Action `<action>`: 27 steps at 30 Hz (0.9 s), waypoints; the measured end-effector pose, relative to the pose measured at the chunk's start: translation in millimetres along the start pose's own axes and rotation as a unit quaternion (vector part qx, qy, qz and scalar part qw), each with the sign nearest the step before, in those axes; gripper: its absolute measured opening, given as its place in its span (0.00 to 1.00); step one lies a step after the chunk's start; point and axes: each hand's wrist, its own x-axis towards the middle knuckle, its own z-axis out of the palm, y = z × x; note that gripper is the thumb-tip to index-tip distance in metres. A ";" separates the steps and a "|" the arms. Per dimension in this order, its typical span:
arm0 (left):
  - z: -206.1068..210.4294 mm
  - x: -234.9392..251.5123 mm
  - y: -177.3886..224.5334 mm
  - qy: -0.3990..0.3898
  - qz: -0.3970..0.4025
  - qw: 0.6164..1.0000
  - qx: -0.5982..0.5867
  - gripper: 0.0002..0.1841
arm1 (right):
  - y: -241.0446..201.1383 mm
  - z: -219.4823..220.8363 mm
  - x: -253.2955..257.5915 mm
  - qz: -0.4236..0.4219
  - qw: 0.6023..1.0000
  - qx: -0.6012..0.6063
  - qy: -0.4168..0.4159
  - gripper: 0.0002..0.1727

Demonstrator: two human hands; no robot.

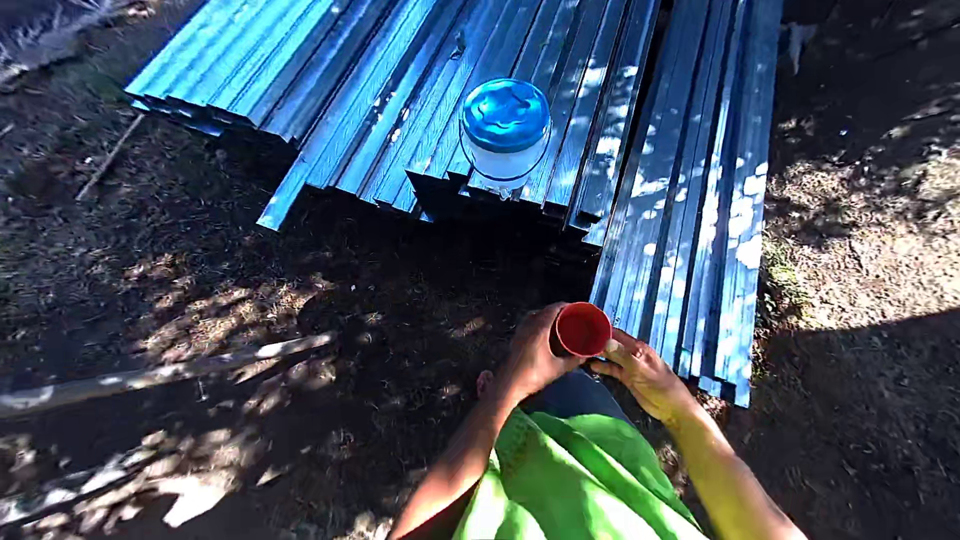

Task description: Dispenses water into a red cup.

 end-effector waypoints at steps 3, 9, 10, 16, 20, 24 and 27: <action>-24.1 35.9 -25.1 -0.057 -0.014 0.998 -0.027 0.49 | -1.5 15.5 36.5 0.012 0.999 0.039 0.035 0.35; -80.3 133.6 -78.2 -0.191 -0.155 0.968 0.059 0.38 | 33.0 7.8 153.9 0.045 0.991 0.079 0.096 0.31; -89.0 152.8 -85.1 -0.174 -0.178 0.965 0.086 0.33 | 41.1 4.3 178.8 0.049 0.991 0.078 0.102 0.32; -116.4 240.2 -149.7 -0.076 -0.204 0.957 0.193 0.27 | 75.7 6.3 293.2 0.085 0.978 0.106 0.160 0.41; -117.6 284.9 -174.9 -0.057 -0.239 0.948 0.201 0.34 | 84.3 16.3 341.2 0.105 0.968 0.121 0.193 0.44; -110.8 314.0 -196.8 -0.062 -0.240 0.942 0.224 0.41 | 98.7 28.2 373.9 0.102 0.969 0.142 0.173 0.44; -106.8 327.2 -210.5 -0.059 -0.224 0.941 0.245 0.41 | 113.9 38.5 394.8 0.090 0.966 0.161 0.183 0.44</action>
